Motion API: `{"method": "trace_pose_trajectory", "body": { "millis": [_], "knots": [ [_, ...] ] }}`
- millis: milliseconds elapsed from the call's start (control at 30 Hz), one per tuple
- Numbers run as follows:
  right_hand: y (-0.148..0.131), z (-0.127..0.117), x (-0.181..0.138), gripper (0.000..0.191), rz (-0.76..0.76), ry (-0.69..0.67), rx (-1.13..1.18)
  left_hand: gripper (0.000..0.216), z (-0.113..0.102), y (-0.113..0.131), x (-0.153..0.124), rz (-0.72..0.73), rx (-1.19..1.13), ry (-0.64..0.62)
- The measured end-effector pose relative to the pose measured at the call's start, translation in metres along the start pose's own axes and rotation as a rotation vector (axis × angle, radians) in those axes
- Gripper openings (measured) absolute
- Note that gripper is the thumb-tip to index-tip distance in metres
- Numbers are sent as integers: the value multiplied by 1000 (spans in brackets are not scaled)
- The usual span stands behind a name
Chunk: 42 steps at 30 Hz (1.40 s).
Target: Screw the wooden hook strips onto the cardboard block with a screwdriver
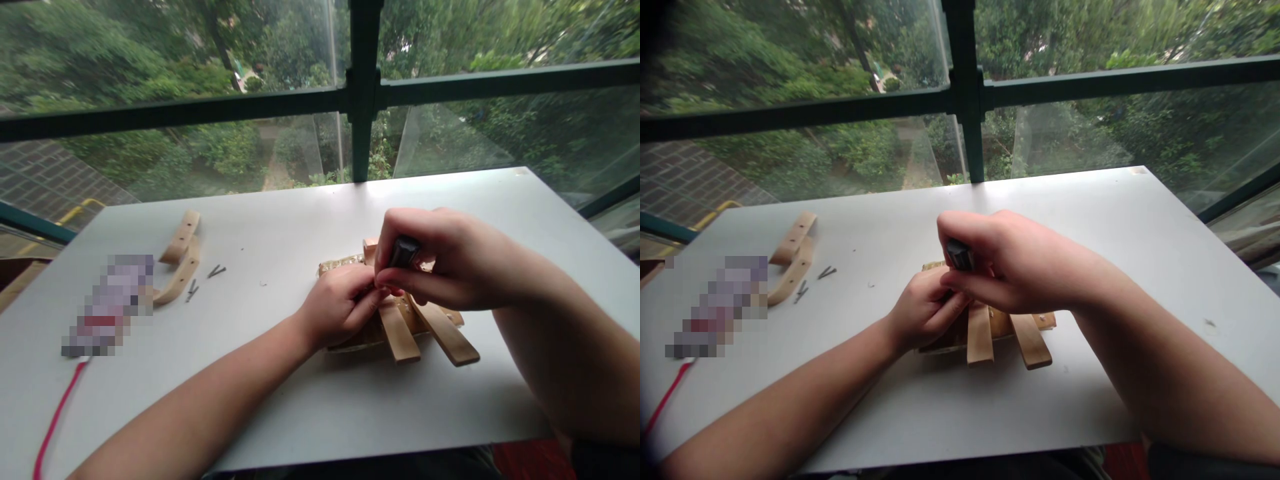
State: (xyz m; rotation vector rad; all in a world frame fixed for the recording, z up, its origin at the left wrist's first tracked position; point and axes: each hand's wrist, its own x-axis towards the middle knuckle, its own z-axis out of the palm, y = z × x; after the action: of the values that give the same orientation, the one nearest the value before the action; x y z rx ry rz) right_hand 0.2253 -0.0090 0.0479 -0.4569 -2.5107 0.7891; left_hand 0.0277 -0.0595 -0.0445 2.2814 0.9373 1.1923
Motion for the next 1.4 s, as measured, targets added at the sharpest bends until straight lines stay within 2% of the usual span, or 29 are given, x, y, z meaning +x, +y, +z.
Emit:
{"method": "trace_pose_trajectory", "body": {
  "millis": [167, 300, 467, 600, 700, 933, 1300, 1400],
  "knots": [
    [0, 4, 1, 11, 2, 26, -18, 20, 1, -3, -1, -71, -9, 69],
    [-4, 3, 0, 14, -1, 16, -8, 19, 0, -2, 0, -48, -43, 83],
    [-11, -6, -4, 42, -44, -28, 109, 16, -1, 2, 1, -37, -10, 79],
    [-9, -9, -4, 31, -31, -56, 45, 15, -1, 2, 1, -61, -15, 64],
    [-4, -5, -3, 22, -41, -29, 11, 11, -1, 1, 0, -39, -18, 46],
    [-1, 5, 0, 15, -48, 30, 14, 12, -1, 0, 0, 12, -5, 33],
    [1, 7, 2, 14, -16, 32, 18, 15, 0, -1, -2, -52, -32, 79],
    [-2, 3, 0, 26, -24, -36, 87, 9, -1, 0, -1, -29, -65, 61]
  ]
}}
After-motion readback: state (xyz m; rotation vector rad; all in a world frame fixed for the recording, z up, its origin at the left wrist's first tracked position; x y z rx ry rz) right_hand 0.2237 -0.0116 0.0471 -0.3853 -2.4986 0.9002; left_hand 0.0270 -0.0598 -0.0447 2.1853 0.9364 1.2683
